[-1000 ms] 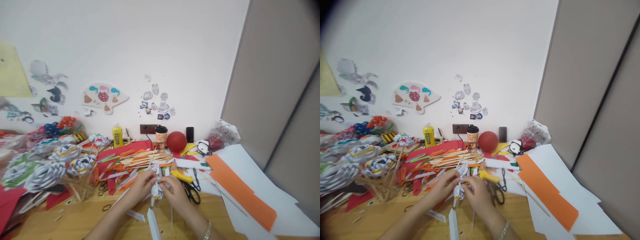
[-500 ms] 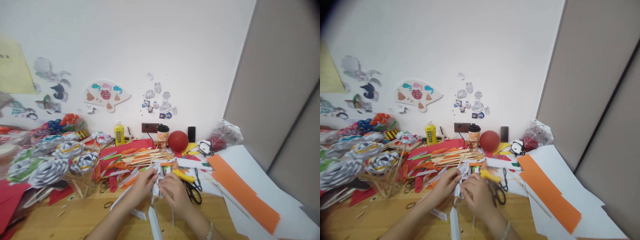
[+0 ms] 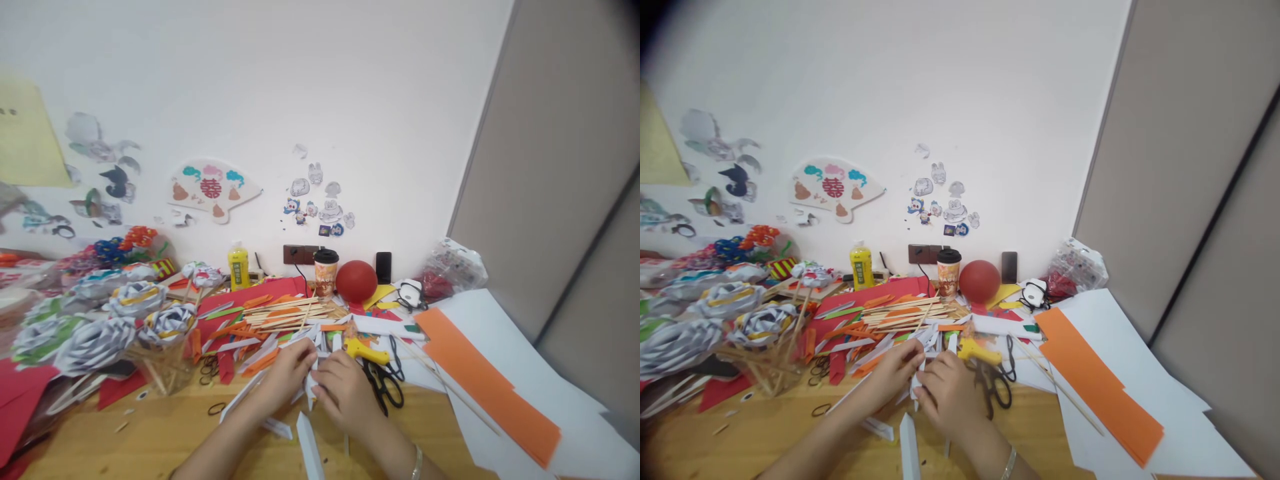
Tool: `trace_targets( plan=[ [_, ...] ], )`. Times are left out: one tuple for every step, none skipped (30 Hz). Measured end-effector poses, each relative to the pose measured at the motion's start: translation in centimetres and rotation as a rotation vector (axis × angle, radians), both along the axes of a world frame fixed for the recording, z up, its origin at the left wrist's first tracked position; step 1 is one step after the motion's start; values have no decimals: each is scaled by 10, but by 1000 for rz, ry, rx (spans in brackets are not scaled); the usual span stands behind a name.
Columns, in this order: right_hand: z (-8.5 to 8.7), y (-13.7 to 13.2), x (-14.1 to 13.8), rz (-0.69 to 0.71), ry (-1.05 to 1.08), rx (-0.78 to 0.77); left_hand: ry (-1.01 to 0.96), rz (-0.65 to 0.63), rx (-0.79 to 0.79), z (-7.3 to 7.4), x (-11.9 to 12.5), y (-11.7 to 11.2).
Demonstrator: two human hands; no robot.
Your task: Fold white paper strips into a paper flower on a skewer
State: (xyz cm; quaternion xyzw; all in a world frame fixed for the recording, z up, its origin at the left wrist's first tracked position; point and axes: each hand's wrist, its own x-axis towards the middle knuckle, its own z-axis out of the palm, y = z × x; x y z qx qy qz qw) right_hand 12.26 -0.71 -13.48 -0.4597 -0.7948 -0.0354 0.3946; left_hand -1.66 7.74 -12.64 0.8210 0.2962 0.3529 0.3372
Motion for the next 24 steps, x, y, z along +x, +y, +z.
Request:
trace_targets(
  plan=[
    [-1,1,0,-13,6,-8,-10,-8,-15,-2,0,2],
    [-2,2,1,-30,18,-21,-22,-26,-43,-4,0,4],
    [-3,3,1,-45,29,-41,-31,-53,-90,-7,0,7],
    [-5,4,1,-54,38,-63,-35,-86,-150,-9,-1,10],
    [-6,5,1,-58,44,-84,-31,-119,-212,-11,-1,13],
    [-8,6,1,-57,51,-99,-18,-144,-259,-14,-2,15],
    [-9,7,0,-54,59,-112,-4,-155,-288,-16,-3,18],
    [-11,8,0,-51,68,-119,9,-153,-297,-18,-3,20],
    [-12,9,-1,-51,79,-121,16,-141,-288,-19,-3,21],
    [-13,9,-2,-55,87,-119,13,-122,-275,-21,-3,21],
    [-14,9,-3,-60,91,-114,5,-100,-264,-22,-3,21],
    [-15,9,-4,-66,90,-104,-7,-78,-258,-23,-2,20],
    [-15,9,-5,-72,86,-91,-17,-59,-252,-23,-1,19],
    [-15,8,-6,-79,79,-76,-25,-41,-247,-23,0,17],
    [-15,7,-7,-82,67,-63,-31,-26,-244,-24,1,16],
    [-15,6,-7,-79,52,-49,-35,-14,-244,-23,2,14],
    [-15,6,-8,-73,36,-38,-36,-4,-244,-23,3,13],
    [-14,5,-8,-69,22,-30,-36,2,-243,-23,4,12],
    [-13,4,-8,-67,14,-27,-34,2,-243,-22,4,12],
    [-12,4,-8,-74,13,-32,-31,-2,-243,-21,4,11],
    [-12,3,-7,-85,18,-43,-28,-9,-243,-21,4,11],
    [-11,3,-7,-100,29,-55,-26,-17,-244,-21,4,12],
    [-10,3,-7,-112,38,-70,-26,-23,-244,-20,4,12],
    [-10,3,-8,-121,44,-80,-28,-26,-246,-20,4,12]
  ],
)
